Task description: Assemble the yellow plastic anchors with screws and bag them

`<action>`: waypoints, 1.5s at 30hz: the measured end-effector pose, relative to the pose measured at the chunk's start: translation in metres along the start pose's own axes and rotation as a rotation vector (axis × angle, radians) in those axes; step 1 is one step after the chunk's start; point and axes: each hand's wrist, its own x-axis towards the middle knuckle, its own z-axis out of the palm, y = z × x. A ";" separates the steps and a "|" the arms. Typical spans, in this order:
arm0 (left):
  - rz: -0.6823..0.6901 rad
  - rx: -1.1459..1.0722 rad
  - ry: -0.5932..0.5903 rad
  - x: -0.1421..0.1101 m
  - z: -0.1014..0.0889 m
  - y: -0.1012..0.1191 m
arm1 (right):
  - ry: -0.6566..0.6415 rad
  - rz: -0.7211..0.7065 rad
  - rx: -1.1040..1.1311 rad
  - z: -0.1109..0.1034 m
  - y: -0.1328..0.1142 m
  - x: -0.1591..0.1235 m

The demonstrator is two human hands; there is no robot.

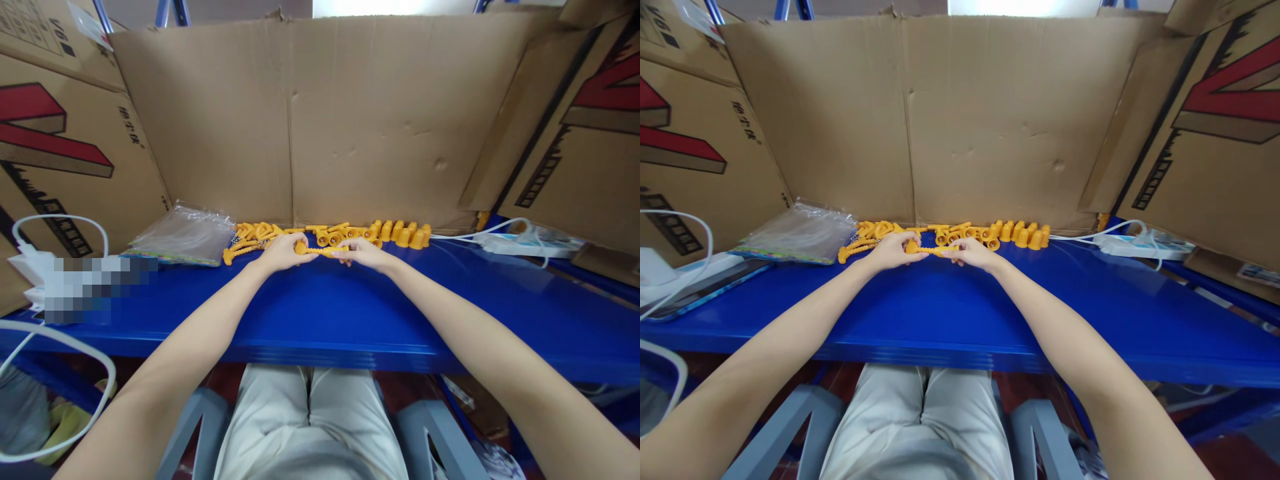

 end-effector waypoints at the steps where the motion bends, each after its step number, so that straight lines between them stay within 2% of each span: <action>1: -0.001 0.012 0.008 0.000 0.000 0.000 | 0.000 0.015 0.034 0.000 0.000 0.000; 10: -0.014 0.152 0.062 -0.001 -0.001 0.002 | -0.047 0.170 0.335 -0.003 -0.009 0.007; 13: -0.033 0.138 0.115 -0.002 0.000 0.002 | 0.008 0.208 0.393 -0.011 -0.022 0.015; 16: -0.053 0.056 0.151 -0.003 0.003 0.002 | 0.202 0.264 0.405 -0.023 -0.037 0.028; 20: -0.032 0.023 0.078 -0.003 0.008 -0.001 | 0.591 0.267 0.308 -0.037 -0.041 0.047; 22: -0.004 0.025 0.036 -0.002 0.009 -0.003 | 0.715 0.243 0.095 -0.039 -0.035 0.054; 24: 0.012 0.023 0.004 -0.001 0.010 -0.004 | 0.766 0.211 -0.233 -0.038 -0.026 0.057; 26: 0.016 0.024 -0.023 -0.001 0.011 -0.005 | 0.731 0.177 -0.575 -0.033 -0.016 0.058; 28: 0.020 0.030 -0.047 0.000 0.011 -0.005 | 0.623 0.152 -0.856 -0.026 -0.007 0.058; 30: 0.028 0.034 -0.066 0.000 0.011 -0.005 | 0.493 0.138 -1.045 -0.019 -0.001 0.057; 32: 0.035 0.035 -0.081 0.000 0.011 -0.004 | 0.389 0.130 -1.133 -0.013 0.004 0.057; 37: 0.044 0.034 -0.117 0.000 0.011 -0.003 | 0.266 0.140 -1.080 -0.007 0.012 0.061; 42: 0.039 0.039 -0.140 -0.001 0.011 -0.002 | 0.126 0.216 -0.971 -0.007 0.013 0.069; 45: 0.033 0.037 -0.143 -0.001 0.012 -0.002 | 0.110 0.246 -0.879 -0.014 0.007 0.071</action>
